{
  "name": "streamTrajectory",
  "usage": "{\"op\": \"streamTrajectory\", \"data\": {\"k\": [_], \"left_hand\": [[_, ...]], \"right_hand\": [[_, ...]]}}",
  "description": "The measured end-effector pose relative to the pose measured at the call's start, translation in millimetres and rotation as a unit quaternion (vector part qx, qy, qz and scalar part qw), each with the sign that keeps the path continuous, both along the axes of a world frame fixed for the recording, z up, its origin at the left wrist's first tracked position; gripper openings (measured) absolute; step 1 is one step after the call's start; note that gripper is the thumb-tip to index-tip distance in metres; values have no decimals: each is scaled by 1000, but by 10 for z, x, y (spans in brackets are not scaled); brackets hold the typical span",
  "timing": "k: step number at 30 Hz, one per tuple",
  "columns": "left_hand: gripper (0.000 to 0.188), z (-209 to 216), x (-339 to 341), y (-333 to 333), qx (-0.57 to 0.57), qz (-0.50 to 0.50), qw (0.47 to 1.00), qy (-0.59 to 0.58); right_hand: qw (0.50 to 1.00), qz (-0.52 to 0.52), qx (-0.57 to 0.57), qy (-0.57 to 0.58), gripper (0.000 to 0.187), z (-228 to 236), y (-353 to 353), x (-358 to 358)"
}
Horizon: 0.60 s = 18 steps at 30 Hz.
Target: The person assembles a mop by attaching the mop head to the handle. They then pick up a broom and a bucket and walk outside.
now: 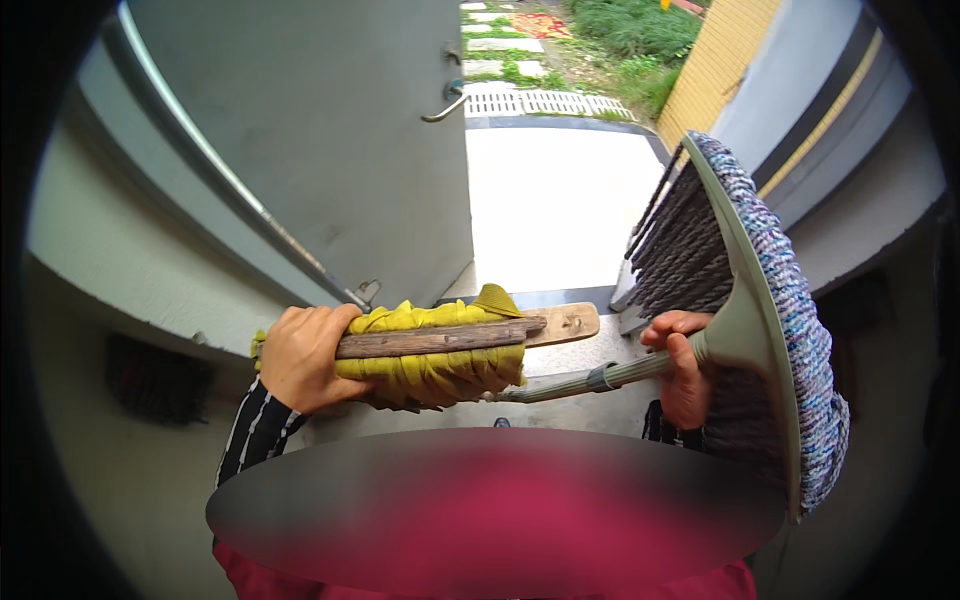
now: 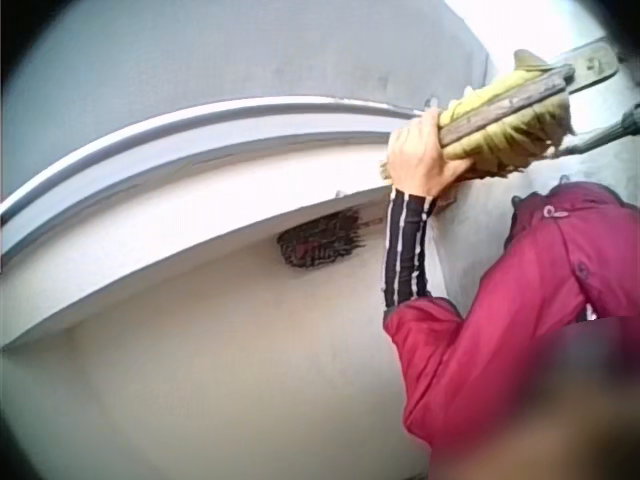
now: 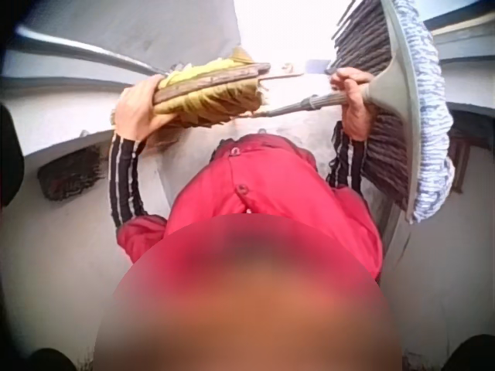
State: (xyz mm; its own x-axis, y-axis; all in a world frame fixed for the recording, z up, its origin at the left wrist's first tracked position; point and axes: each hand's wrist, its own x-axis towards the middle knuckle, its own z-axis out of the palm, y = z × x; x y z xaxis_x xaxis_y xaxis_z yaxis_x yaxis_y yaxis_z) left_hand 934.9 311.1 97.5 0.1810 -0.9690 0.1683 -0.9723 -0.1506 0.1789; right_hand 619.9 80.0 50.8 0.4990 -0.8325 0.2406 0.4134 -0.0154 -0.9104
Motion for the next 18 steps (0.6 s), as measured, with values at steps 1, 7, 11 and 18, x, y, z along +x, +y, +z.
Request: {"op": "streamTrajectory", "data": {"k": [1, 7, 11, 18], "left_hand": [[67, -23, 2, -8, 3, -2, 1000, 9], [66, -84, 78, 44, 33, 26, 999, 14], [67, -26, 71, 181, 24, 28, 999, -5], [73, 145, -183, 358, 21, 53, 998, -34]], "right_hand": [[1000, -4, 6, 7, 17, 3, 11, -5], [1000, 13, 1, -3, 16, -70, 54, 83], [999, 38, -8, 2, 16, -101, 100, 143], [998, 44, 31, 25, 7, 28, 166, 55]]}}
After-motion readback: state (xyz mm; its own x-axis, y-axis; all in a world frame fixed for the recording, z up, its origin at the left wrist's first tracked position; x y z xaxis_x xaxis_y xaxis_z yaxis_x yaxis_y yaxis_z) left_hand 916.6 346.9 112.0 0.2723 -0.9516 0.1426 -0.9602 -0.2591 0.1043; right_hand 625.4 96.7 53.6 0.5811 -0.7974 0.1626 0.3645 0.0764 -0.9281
